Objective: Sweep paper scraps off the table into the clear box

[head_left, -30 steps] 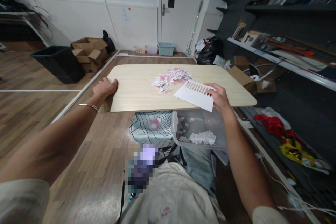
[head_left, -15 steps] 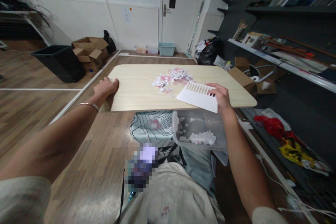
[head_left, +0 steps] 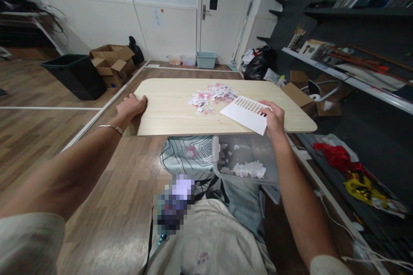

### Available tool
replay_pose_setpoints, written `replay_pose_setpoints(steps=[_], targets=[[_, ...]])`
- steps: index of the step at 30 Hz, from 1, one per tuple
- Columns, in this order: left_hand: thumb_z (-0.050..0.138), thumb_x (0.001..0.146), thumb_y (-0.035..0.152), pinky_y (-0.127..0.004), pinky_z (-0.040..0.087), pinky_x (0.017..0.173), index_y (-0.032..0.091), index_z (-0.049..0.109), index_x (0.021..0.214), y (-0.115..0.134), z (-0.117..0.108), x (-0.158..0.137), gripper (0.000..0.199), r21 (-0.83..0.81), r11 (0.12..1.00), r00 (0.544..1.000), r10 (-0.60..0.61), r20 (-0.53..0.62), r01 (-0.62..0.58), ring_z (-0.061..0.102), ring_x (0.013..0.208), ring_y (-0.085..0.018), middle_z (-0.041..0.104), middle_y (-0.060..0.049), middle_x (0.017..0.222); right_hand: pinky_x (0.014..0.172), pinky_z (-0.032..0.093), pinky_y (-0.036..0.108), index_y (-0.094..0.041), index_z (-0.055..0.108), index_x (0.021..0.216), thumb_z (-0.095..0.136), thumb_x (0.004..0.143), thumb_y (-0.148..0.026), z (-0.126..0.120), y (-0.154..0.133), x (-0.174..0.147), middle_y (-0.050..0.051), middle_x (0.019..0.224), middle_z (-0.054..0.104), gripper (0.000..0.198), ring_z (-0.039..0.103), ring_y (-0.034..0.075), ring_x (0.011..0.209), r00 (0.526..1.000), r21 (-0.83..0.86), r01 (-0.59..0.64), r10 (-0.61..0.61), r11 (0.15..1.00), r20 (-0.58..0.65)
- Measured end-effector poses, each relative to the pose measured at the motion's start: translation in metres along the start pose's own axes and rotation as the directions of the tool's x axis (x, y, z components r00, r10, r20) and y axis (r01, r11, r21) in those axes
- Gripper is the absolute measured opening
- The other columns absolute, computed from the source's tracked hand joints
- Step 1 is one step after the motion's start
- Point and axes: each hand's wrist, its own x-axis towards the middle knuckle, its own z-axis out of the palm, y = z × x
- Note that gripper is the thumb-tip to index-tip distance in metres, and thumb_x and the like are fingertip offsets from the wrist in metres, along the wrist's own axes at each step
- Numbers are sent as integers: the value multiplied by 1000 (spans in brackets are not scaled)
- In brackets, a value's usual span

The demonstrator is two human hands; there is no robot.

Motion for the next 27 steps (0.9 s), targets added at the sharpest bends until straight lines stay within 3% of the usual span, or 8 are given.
replay_pose_setpoints(steps=[4,9,20,27], targets=[[34,106,60,-67,47,116,-3,49,155,-1,1,1,80,-5,1000,1000,2,-6,-2,57,146,-54,55,-40,160,60,42,34,-24,75,94,71,55,-35,-3,-6,-4,0,67,65,41,55,20,61,996,3,-8,8,1000,87],[32,104,66,-64,48,117,3,51,156,-3,5,4,85,2,1000,1000,-13,-29,13,59,145,-52,58,-37,158,56,37,32,-23,74,88,68,51,-33,-6,-9,-4,1,64,64,38,52,19,58,995,2,-4,4,1000,96],[36,101,68,-71,43,120,4,52,161,-8,11,12,89,-36,999,998,-15,-67,13,56,147,-54,58,-36,160,58,37,34,-25,75,88,72,55,-34,-4,-4,-3,0,65,64,34,51,19,59,979,-52,-28,38,998,199],[37,100,68,-70,44,119,4,53,161,-4,7,8,90,-38,999,998,-25,-53,23,56,147,-54,57,-36,161,62,42,36,-25,75,97,77,56,-36,-2,-1,-1,1,72,68,43,57,21,63,980,-11,-18,20,1000,198]])
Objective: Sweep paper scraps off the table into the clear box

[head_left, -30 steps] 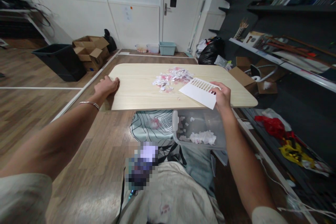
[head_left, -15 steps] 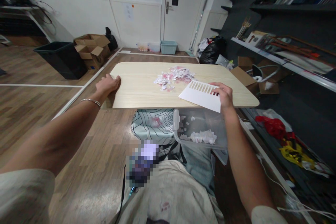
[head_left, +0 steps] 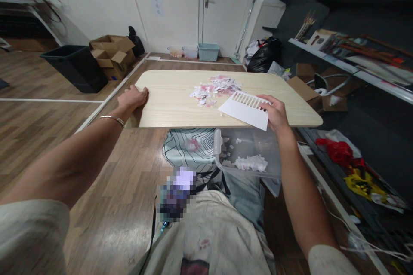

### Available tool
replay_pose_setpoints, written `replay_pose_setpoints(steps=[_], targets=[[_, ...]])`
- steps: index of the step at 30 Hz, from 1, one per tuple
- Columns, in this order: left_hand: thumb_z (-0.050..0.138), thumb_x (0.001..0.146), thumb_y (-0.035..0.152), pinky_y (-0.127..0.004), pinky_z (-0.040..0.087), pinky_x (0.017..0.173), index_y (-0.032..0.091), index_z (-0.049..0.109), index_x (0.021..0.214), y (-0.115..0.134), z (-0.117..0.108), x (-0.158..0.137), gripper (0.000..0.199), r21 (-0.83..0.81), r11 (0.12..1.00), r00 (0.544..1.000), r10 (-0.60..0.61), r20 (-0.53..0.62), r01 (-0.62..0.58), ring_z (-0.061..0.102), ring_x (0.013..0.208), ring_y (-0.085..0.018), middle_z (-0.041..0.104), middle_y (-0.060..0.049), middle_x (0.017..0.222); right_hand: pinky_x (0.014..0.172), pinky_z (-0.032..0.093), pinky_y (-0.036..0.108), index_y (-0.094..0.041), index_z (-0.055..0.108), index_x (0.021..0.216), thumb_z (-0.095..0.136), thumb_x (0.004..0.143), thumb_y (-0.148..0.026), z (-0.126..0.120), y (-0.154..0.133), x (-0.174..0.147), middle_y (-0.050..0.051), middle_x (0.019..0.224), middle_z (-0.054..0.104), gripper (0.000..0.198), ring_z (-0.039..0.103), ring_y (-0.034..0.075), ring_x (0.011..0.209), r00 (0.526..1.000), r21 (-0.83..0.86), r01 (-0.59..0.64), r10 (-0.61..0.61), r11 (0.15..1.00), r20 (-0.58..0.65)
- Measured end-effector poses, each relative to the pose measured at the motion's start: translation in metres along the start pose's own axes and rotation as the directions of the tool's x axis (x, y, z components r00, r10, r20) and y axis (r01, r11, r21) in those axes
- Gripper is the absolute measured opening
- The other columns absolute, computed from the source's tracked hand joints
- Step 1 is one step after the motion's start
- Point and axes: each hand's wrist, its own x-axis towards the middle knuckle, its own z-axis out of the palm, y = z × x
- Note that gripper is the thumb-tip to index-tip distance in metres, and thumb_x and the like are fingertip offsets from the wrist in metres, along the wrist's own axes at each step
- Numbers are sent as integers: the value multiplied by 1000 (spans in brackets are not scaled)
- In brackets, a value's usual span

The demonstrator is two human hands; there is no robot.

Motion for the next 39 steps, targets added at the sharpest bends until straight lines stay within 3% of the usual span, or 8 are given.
replay_pose_setpoints(steps=[10,21,39], targets=[[35,108,61,-63,46,119,-3,51,157,7,-10,-12,82,39,999,999,-2,35,1,57,148,-50,57,-36,160,60,42,36,-24,78,102,76,58,-34,-4,9,5,3,74,70,45,59,22,63,999,-52,15,-16,999,-29],[36,108,60,-64,46,119,-1,52,157,8,-10,-12,79,36,999,999,-8,33,7,57,149,-49,57,-36,160,62,46,38,-25,76,104,75,61,-36,-3,7,3,2,73,69,44,58,22,63,1000,-77,23,-24,997,-14],[35,108,60,-65,42,121,-7,48,158,8,-12,-13,84,20,1000,998,3,57,-4,55,149,-52,53,-38,162,68,55,43,-25,76,106,76,65,-40,-6,9,4,5,79,71,44,67,28,74,999,-126,35,-34,991,11]])
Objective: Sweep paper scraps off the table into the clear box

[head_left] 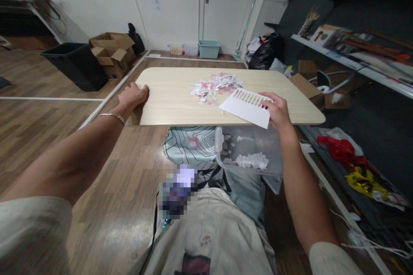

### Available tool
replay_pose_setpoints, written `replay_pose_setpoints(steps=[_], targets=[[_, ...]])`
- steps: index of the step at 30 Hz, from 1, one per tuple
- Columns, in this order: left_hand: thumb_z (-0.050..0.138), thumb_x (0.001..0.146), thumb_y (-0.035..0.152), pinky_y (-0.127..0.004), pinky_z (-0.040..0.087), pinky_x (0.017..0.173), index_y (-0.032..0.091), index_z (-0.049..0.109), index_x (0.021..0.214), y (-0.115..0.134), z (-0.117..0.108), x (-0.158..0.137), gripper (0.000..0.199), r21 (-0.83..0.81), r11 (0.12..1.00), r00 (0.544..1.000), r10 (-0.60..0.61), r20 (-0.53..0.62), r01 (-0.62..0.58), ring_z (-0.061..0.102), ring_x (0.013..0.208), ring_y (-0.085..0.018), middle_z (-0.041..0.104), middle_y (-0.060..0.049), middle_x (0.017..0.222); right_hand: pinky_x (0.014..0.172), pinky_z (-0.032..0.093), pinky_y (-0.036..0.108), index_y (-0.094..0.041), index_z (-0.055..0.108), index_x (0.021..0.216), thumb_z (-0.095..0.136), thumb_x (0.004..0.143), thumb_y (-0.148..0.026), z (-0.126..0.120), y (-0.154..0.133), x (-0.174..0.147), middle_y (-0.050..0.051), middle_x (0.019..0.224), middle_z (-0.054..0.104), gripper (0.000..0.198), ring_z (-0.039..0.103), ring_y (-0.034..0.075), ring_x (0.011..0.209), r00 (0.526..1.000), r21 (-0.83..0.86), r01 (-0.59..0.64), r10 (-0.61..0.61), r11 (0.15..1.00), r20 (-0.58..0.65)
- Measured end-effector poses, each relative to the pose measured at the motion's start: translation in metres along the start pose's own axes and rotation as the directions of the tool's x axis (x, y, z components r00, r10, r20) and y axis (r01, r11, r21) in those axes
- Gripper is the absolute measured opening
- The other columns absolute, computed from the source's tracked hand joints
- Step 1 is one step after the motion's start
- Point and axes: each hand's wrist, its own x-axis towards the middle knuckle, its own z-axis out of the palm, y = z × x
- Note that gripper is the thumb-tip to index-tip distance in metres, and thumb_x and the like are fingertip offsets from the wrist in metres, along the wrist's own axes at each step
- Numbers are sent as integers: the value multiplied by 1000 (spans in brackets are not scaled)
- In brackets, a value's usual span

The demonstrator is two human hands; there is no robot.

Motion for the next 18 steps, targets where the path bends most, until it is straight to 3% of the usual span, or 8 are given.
replay_pose_setpoints(steps=[18], targets=[[37,108,60,-63,42,120,-5,48,157,-3,2,4,83,2,1000,1000,0,-13,0,56,148,-49,54,-37,162,65,52,42,-26,77,106,74,63,-38,1,0,0,4,78,71,44,64,25,68,1000,20,2,-2,1000,-6]])
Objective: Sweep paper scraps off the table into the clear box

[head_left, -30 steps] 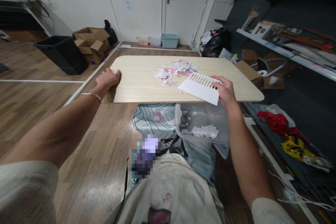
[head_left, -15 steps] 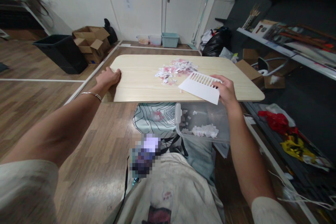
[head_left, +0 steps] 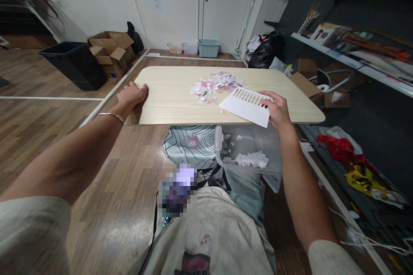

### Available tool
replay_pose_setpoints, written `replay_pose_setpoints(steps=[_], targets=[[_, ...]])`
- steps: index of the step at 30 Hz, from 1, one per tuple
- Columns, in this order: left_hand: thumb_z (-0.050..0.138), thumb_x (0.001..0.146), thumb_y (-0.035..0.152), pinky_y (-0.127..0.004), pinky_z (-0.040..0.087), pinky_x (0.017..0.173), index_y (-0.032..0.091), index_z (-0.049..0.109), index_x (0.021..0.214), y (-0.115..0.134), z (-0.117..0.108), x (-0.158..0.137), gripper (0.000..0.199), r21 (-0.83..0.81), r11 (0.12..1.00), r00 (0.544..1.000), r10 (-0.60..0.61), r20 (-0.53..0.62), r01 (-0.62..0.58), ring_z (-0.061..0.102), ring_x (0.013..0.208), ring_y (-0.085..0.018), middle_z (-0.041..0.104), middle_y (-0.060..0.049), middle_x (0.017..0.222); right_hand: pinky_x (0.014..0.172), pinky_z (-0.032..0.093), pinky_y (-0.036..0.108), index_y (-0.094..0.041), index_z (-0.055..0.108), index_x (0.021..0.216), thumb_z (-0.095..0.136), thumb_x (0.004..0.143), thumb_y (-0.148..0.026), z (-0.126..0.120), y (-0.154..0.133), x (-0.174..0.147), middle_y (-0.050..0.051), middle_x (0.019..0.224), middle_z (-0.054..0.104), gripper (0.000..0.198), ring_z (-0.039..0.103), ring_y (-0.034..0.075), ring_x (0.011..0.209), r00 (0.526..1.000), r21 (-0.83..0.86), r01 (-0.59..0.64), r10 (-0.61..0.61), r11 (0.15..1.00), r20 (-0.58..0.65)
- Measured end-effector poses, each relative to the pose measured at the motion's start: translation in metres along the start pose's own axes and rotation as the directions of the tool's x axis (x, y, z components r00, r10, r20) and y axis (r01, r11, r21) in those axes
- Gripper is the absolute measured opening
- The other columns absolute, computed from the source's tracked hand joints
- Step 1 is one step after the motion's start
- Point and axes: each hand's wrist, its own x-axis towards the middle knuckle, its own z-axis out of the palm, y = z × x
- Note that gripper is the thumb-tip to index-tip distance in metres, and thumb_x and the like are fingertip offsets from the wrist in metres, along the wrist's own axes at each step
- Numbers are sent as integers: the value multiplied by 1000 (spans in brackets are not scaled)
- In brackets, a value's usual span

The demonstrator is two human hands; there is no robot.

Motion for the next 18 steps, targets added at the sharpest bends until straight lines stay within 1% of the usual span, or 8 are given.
replay_pose_setpoints(steps=[6,9,14,18], targets=[[38,107,62,-63,42,121,-4,48,157,0,1,2,83,-3,1000,1000,-9,1,9,56,148,-48,54,-37,162,66,55,43,-25,79,106,75,63,-36,0,0,0,4,77,72,44,66,26,68,1000,8,-7,7,1000,-17],[36,108,61,-62,43,121,-4,48,157,0,0,1,83,1,1000,1000,-2,3,2,57,148,-48,55,-37,162,66,55,42,-25,78,106,76,63,-36,0,0,0,4,77,73,44,65,25,67,1000,11,-8,9,1000,-14],[35,108,61,-63,42,120,-7,48,157,0,-1,-3,85,15,1000,1000,11,3,-11,56,148,-50,54,-39,161,66,56,42,-25,78,105,76,62,-37,-1,0,1,5,81,75,45,67,27,71,1000,-3,-3,3,1000,-12],[31,108,63,-62,43,120,-7,49,156,0,-2,-6,87,27,999,1000,23,9,-23,56,147,-50,54,-40,160,67,55,43,-26,77,104,76,62,-39,-1,1,2,5,80,73,44,66,27,72,1000,-9,0,0,1000,-1]])
